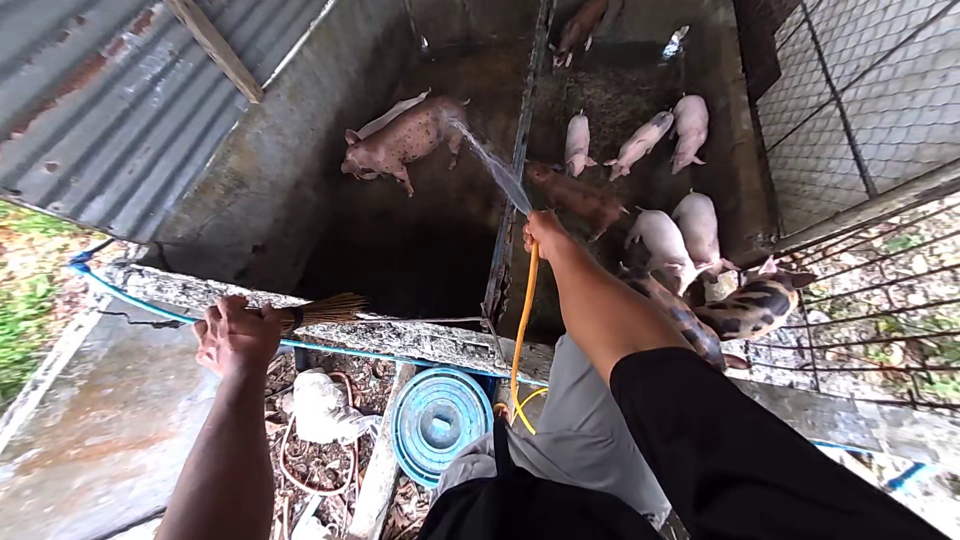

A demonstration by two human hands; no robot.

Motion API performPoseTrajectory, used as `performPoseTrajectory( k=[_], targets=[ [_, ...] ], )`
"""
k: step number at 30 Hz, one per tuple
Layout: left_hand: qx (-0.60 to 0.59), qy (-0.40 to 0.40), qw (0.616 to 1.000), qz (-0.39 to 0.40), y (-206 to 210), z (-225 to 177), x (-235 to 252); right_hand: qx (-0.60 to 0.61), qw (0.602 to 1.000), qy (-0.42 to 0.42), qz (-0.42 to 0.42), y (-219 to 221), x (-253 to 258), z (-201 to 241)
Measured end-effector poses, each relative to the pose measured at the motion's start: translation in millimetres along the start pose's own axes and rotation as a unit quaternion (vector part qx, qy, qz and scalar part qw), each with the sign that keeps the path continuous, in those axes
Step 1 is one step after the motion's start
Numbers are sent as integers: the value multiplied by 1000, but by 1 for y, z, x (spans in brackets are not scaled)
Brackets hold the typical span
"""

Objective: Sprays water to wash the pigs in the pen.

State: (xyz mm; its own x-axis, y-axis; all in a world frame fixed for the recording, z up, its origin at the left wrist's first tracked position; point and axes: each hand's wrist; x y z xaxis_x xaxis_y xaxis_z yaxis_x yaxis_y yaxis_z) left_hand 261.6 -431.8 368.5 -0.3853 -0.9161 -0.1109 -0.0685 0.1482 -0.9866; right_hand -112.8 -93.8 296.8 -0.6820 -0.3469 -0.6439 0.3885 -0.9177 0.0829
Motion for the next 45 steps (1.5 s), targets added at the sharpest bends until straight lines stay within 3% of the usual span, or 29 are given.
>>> performPoseTrajectory(
  k=[9,25,45],
  targets=[
    [-7,-7,1000,-5,-1,0,0,-8,999,44,-5,-9,5,-11],
    [-14,-16,1000,-4,-3,6,1,37,999,-14,-18,-6,3,2],
    [-10,-19,1000,-12,1,9,2,-6,999,-24,29,8,0,6]
  ],
)
Point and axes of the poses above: each hand's wrist, its own x-axis towards the middle knuckle, its own y-axis out of the palm, z = x × y, and after that the axes turned 11 degrees about z, right-handed
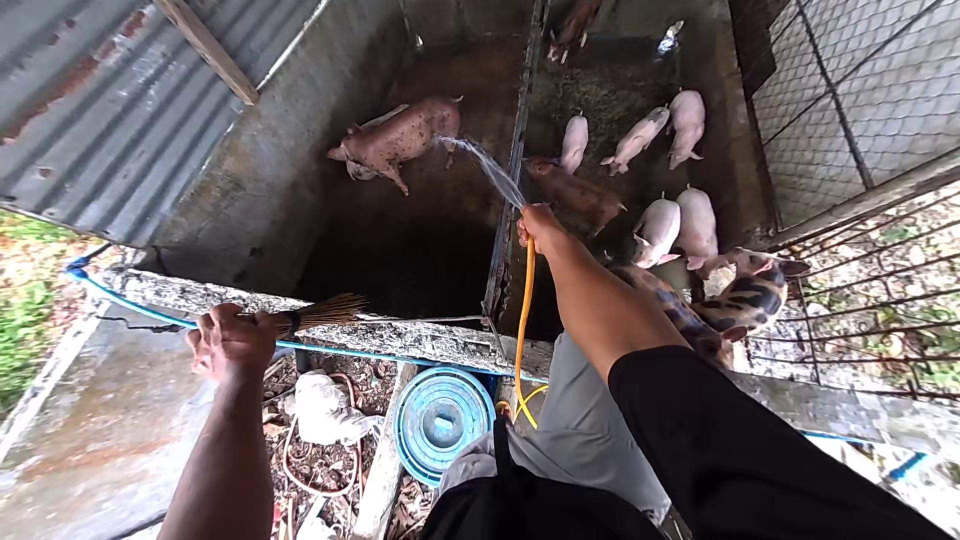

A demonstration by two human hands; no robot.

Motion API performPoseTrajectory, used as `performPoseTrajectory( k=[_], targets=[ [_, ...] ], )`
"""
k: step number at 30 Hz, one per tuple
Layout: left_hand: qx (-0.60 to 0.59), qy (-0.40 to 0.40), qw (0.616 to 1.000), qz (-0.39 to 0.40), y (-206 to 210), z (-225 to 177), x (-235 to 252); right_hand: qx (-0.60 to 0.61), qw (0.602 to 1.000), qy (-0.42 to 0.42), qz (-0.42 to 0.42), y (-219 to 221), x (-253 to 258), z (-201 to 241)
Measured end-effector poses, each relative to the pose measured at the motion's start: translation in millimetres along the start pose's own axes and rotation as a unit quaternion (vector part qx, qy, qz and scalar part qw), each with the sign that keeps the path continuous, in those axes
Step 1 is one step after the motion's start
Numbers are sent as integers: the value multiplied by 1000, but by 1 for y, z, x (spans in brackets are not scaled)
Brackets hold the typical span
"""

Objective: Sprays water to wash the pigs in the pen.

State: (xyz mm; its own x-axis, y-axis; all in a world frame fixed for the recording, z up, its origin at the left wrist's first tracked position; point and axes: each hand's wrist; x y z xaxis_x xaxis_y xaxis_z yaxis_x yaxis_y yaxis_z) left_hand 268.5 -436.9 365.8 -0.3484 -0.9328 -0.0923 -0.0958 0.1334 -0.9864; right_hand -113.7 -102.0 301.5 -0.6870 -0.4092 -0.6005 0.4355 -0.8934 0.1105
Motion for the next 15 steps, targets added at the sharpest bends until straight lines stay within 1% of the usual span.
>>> performPoseTrajectory(
  k=[10,15],
  targets=[
    [-7,-10,1000,5,-3,7,-2,20,999,-29,12,3,-2,7],
    [-8,-16,1000,3,-2,9,-2,22,999,-27,10,6,0,8]
  ],
)
Point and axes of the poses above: each hand's wrist, its own x-axis towards the middle knuckle, its own y-axis out of the palm, z = x × y, and after that the axes turned 11 degrees about z, right-handed
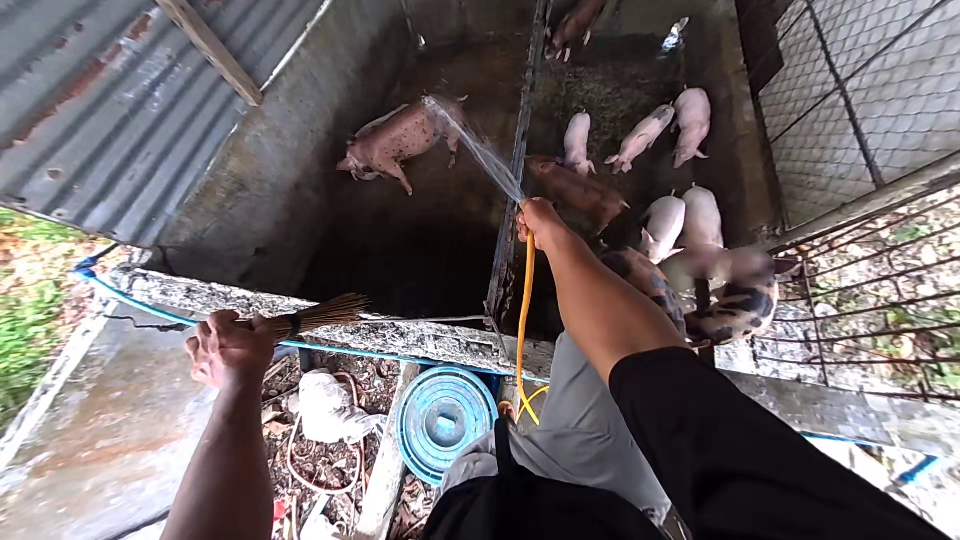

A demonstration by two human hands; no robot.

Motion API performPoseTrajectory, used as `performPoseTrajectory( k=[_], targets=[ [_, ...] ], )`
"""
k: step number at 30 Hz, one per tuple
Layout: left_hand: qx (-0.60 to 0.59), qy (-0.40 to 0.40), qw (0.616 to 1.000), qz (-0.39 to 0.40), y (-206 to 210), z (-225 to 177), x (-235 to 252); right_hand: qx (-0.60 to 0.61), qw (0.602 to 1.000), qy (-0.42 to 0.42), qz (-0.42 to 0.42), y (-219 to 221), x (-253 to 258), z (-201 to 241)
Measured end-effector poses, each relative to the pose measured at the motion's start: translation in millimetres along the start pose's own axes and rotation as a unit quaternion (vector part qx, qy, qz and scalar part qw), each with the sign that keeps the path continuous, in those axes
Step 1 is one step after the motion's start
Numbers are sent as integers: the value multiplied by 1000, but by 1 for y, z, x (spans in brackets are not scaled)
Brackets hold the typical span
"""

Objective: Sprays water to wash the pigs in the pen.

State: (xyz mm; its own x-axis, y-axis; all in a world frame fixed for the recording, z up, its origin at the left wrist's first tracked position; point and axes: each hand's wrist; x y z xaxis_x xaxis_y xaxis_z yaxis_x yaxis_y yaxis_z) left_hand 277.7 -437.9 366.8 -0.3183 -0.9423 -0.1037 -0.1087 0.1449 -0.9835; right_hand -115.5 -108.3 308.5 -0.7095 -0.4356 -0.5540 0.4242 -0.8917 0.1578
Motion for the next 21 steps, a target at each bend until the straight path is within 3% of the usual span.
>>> performPoseTrajectory(
  k=[10,21],
  targets=[
    [-1,-1,1000,-5,3,2,1,-1,1000,6,2,1,3,-3],
    [4,1,1000,-3,2,-3,-3,-68,996,29,58,21,-6,-7]
  ],
)
Point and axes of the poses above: each hand's wrist, its own x-axis towards the middle knuckle, its own y-axis out of the palm, z = x × y, and after that the axes turned 11 degrees about z, right-handed
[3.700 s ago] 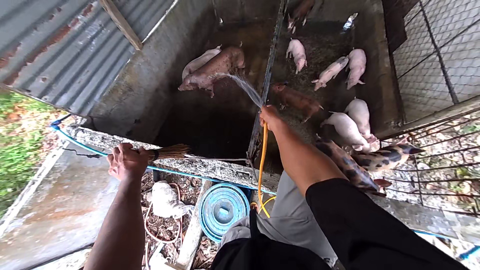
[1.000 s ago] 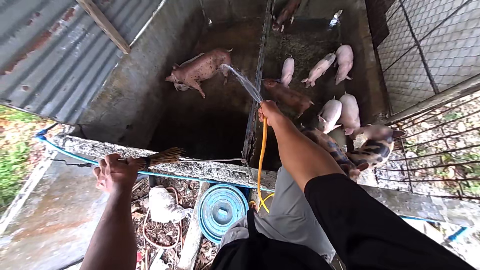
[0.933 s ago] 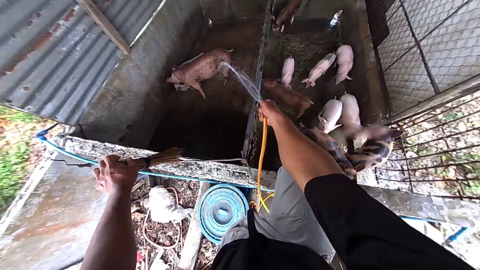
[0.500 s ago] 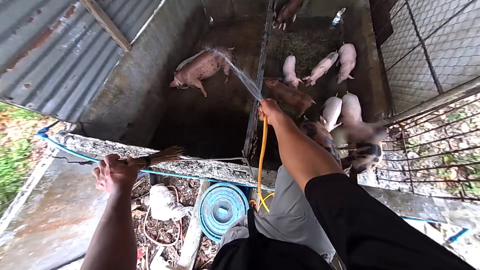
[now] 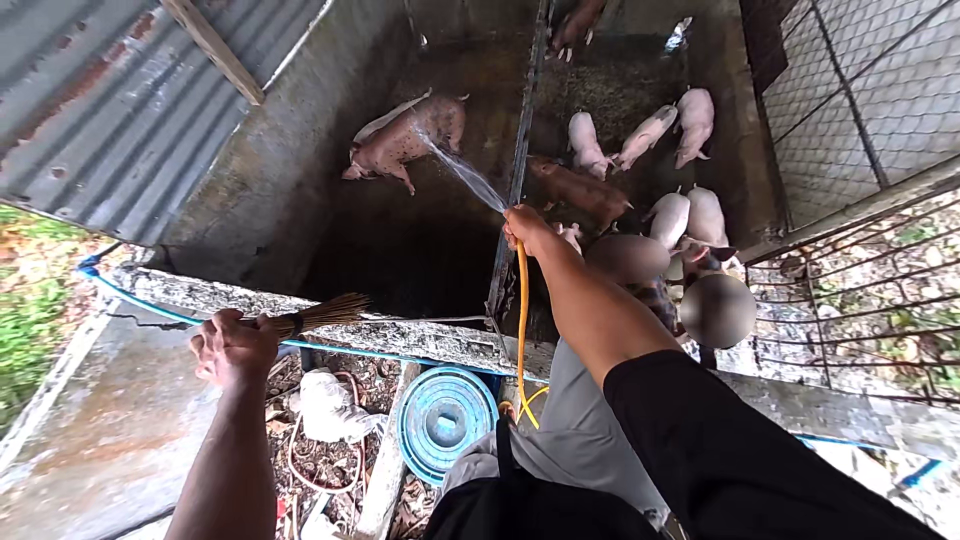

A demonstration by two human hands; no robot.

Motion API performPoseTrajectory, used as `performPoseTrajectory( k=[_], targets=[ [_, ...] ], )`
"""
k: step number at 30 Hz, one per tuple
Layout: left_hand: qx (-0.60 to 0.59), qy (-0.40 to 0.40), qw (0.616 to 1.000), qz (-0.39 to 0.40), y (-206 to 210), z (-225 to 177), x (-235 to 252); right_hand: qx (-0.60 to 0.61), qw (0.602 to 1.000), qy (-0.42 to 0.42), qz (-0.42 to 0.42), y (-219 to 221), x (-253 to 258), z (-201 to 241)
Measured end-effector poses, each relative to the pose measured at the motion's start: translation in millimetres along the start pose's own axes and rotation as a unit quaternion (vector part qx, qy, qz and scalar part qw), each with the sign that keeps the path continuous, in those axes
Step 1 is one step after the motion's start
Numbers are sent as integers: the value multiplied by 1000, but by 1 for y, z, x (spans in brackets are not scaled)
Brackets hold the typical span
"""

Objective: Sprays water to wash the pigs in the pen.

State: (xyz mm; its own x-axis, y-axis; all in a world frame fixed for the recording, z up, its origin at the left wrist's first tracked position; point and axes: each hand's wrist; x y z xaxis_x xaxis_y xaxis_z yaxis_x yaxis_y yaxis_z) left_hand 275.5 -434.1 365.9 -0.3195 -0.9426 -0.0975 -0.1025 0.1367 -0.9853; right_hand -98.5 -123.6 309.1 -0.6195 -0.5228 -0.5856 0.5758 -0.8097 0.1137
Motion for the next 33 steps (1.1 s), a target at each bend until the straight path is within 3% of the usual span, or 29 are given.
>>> performPoseTrajectory(
  k=[33],
  targets=[
    [-5,2,1000,0,3,6,-1,-12,998,-39,40,25,-13,11]
  ],
)
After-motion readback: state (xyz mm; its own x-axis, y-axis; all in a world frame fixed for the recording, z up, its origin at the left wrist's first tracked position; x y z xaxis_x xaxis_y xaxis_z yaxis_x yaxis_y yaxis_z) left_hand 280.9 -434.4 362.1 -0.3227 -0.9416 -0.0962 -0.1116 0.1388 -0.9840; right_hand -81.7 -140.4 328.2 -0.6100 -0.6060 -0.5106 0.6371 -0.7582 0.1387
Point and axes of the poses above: each hand's wrist, its own x-axis towards the middle knuckle, its own y-axis out of the palm, z = x × y, and after that the axes turned 11 degrees about z, right-handed
